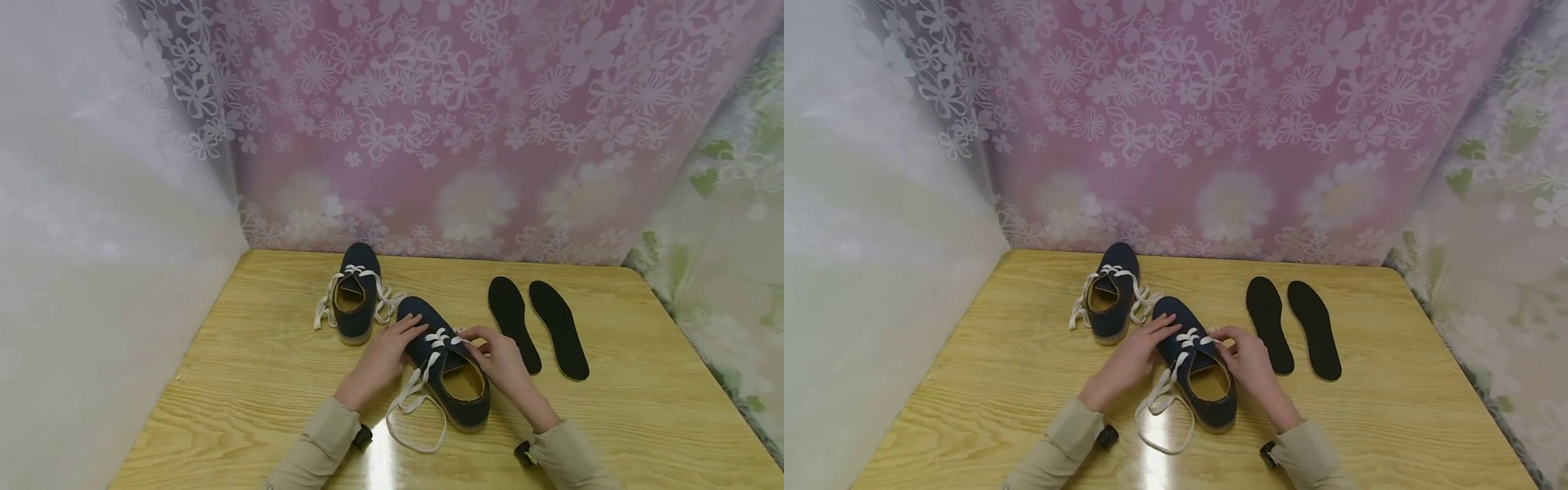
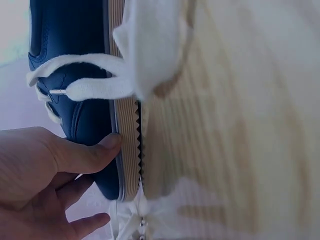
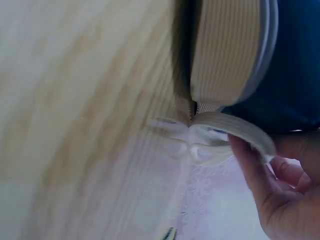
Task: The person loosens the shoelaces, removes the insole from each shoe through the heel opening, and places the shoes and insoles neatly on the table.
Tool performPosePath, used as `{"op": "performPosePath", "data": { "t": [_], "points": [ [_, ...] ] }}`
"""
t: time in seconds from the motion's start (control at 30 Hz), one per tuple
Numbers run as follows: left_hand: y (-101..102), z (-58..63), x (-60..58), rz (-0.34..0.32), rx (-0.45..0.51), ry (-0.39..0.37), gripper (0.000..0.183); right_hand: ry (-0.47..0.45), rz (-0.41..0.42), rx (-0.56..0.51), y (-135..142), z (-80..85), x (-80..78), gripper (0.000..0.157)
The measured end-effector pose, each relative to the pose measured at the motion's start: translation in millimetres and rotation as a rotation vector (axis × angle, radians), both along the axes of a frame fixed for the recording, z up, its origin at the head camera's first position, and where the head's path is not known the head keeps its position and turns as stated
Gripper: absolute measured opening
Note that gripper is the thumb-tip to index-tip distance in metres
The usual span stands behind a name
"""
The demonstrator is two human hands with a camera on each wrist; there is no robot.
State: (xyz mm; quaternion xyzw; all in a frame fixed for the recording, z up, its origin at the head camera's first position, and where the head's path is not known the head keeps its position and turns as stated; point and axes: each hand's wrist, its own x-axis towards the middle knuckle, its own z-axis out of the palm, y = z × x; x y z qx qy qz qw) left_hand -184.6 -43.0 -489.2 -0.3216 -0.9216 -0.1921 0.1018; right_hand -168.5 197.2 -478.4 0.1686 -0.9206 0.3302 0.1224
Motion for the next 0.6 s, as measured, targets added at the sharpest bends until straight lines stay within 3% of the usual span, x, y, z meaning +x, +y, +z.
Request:
{"op": "performPosePath", "data": {
  "t": [0.17,0.37,0.47,0.6],
  "points": [
    [-6,3.4,2.0,0.073,-0.051,0.017,0.057,0.015,-0.042,0.063,-7,2.8,3.7,0.014],
    [-14,18.0,21.0,0.125,-0.046,-0.062,0.049,0.034,0.027,0.019,-2,6.8,1.3,0.011],
    [-17,22.9,36.0,0.12,-0.052,-0.149,0.053,0.015,0.039,0.01,0,9.4,-0.3,0.012],
    [-16,23.2,55.9,0.044,-0.13,-0.247,0.075,-0.044,0.035,0.012,2,11.5,-1.6,0.012]
  ]
}}
